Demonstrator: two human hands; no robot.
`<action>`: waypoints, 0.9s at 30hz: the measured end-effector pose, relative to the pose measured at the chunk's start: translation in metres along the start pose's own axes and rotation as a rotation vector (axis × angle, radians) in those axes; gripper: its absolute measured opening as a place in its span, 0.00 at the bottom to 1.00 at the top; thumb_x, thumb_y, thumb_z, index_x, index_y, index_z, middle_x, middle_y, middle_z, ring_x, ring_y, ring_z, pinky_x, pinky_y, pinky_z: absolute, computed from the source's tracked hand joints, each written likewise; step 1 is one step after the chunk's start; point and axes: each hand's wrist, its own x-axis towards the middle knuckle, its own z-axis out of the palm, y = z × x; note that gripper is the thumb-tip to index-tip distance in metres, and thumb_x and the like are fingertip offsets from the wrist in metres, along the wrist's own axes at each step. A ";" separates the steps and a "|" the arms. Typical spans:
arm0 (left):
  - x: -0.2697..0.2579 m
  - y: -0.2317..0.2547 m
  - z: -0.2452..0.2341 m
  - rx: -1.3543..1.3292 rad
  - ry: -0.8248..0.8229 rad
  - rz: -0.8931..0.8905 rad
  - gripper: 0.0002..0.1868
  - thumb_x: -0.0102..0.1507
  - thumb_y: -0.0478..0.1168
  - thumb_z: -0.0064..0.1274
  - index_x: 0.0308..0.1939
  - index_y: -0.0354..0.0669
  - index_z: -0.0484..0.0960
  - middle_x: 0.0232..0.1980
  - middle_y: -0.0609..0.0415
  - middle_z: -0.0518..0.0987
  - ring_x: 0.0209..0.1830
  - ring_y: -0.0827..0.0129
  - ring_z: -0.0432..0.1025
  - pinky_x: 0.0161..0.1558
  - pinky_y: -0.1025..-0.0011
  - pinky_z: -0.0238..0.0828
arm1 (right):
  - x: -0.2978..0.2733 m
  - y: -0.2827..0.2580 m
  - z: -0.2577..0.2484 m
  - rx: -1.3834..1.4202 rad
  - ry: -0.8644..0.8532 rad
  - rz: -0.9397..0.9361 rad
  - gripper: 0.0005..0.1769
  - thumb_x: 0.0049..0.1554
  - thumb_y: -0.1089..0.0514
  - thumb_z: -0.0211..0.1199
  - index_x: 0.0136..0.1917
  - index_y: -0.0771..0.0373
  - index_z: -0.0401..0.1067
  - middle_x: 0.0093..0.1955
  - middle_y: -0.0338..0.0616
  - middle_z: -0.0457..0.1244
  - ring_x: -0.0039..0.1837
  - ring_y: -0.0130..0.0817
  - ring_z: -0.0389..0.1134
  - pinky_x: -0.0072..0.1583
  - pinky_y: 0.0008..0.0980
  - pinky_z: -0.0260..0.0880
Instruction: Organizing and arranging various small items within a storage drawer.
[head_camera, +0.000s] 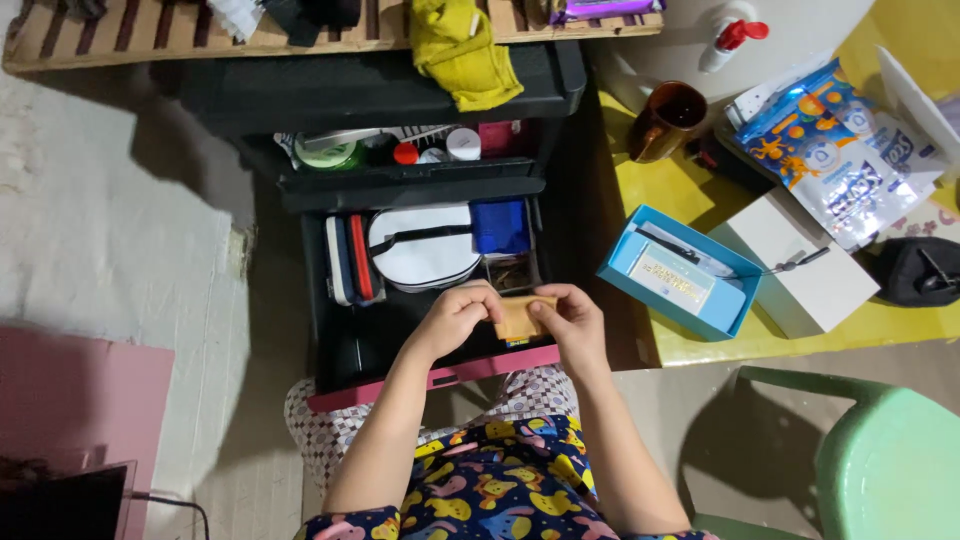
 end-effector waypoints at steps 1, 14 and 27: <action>0.005 0.012 0.005 0.000 -0.006 0.001 0.12 0.66 0.26 0.43 0.41 0.35 0.83 0.43 0.55 0.78 0.44 0.72 0.75 0.49 0.75 0.74 | -0.002 -0.007 -0.002 0.001 0.005 -0.003 0.14 0.57 0.68 0.68 0.57 0.69 0.74 0.48 0.43 0.71 0.49 0.27 0.70 0.51 0.27 0.72; 0.086 0.114 0.081 0.443 -0.058 0.128 0.07 0.64 0.36 0.57 0.45 0.40 0.82 0.40 0.51 0.81 0.38 0.65 0.78 0.41 0.70 0.74 | -0.016 -0.112 -0.066 -0.690 0.238 -0.459 0.11 0.61 0.67 0.62 0.58 0.65 0.76 0.52 0.42 0.70 0.54 0.29 0.69 0.59 0.29 0.70; 0.160 0.073 0.138 0.205 0.211 0.209 0.09 0.66 0.34 0.56 0.49 0.37 0.80 0.47 0.49 0.81 0.43 0.66 0.80 0.44 0.71 0.78 | -0.006 -0.144 -0.107 -1.438 0.427 -0.549 0.12 0.58 0.51 0.67 0.52 0.56 0.78 0.51 0.46 0.65 0.58 0.48 0.65 0.60 0.47 0.57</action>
